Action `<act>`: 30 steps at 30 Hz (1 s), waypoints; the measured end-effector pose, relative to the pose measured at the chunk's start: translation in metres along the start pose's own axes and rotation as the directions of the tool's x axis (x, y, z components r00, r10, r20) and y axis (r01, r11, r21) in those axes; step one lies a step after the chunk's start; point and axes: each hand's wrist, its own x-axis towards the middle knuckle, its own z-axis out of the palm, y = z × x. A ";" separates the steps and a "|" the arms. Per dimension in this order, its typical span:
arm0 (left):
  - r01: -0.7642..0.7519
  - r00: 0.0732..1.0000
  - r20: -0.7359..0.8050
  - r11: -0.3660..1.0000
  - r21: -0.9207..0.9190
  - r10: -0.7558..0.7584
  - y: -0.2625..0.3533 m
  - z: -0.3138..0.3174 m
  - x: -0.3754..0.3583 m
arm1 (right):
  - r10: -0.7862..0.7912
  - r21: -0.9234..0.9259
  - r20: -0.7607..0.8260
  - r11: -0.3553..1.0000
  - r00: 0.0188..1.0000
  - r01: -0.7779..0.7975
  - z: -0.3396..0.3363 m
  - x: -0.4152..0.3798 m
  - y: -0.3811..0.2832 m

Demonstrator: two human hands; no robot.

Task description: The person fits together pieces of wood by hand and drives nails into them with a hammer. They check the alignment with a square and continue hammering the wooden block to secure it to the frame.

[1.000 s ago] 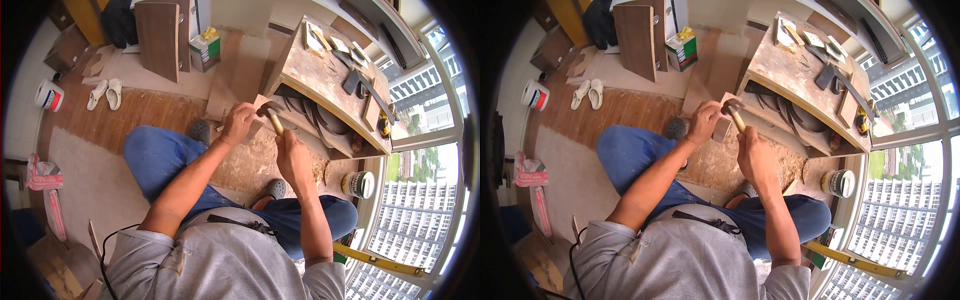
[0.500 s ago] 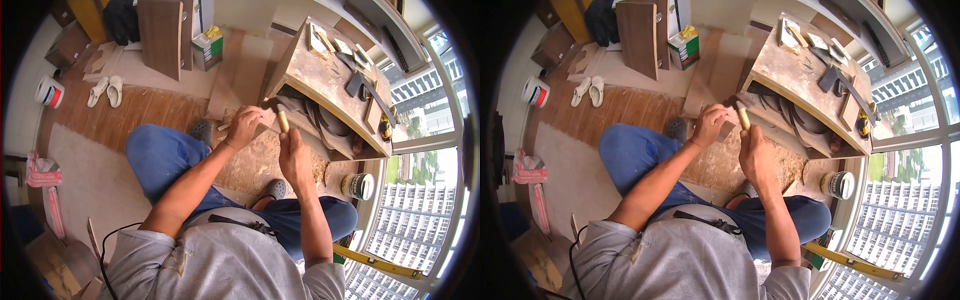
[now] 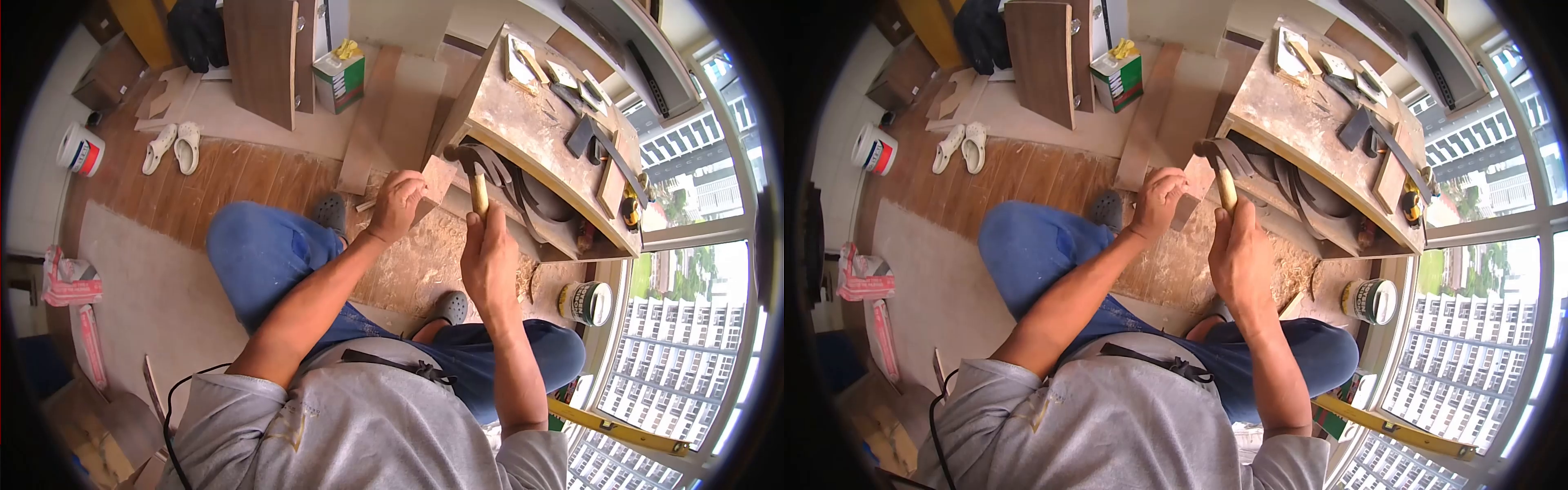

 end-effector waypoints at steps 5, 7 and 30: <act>0.001 1.000 0.008 1.000 0.021 -0.001 -0.001 0.002 -0.002 | 0.123 -0.107 0.175 0.989 0.977 -0.106 0.016 -0.008 0.014; -0.024 1.000 0.003 1.000 0.006 0.024 -0.005 0.004 -0.003 | 0.031 -0.079 0.224 0.997 0.974 -0.013 0.008 -0.006 0.025; 0.253 0.873 0.446 0.965 -0.071 -0.196 -0.026 0.011 -0.030 | 0.122 -0.062 0.196 0.992 0.973 -0.112 -0.017 -0.022 0.042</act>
